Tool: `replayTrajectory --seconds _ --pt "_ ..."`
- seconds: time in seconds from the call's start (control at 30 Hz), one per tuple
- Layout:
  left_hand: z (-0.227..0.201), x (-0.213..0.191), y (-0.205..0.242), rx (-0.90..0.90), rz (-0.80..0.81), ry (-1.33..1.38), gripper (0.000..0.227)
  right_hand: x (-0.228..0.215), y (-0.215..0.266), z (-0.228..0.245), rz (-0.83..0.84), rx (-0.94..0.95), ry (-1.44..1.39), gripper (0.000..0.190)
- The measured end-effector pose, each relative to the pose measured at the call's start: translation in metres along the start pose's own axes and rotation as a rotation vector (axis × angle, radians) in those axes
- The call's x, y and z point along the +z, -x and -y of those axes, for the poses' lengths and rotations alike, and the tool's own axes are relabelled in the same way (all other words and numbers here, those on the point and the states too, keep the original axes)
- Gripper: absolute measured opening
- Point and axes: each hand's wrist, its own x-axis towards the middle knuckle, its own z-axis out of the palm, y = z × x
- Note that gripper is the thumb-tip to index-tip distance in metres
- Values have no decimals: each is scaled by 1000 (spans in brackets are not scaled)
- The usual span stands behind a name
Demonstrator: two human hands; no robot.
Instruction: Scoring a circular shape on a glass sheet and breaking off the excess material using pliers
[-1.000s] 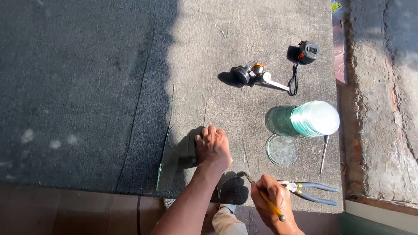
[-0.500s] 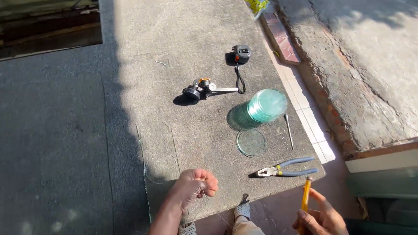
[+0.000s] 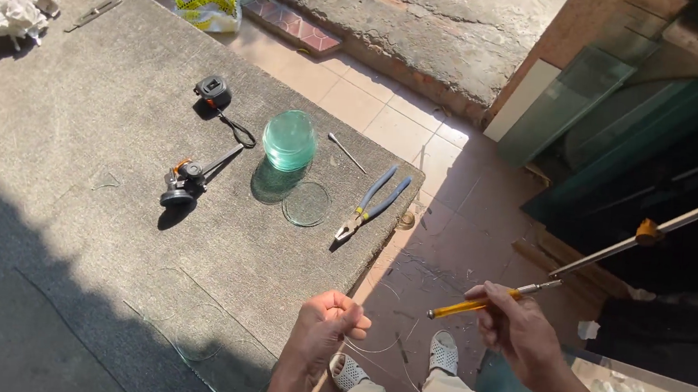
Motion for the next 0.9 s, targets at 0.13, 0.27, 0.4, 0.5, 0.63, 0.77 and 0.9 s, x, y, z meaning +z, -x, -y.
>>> replayTrajectory --seconds 0.13,0.27,0.4,0.5,0.63,0.77,0.9 --pt "-21 35 11 -85 -7 39 5 -18 -9 -5 -15 84 -159 25" --pt "4 58 -14 13 54 -12 15 -40 -10 1 -54 127 -184 37" --pt "12 75 -30 -64 18 -93 22 -66 -20 -1 -11 162 -319 41" --pt "3 96 -32 -98 27 -69 24 -83 -27 7 -2 169 -346 41" --pt "-19 134 -20 -131 -67 -97 13 -96 -34 20 -49 188 -287 39" --pt "-11 141 -38 -120 -72 -77 9 -112 -50 18 58 168 -420 38" --pt "-4 151 -45 -114 -98 -13 11 -124 -60 18 40 187 -406 39"
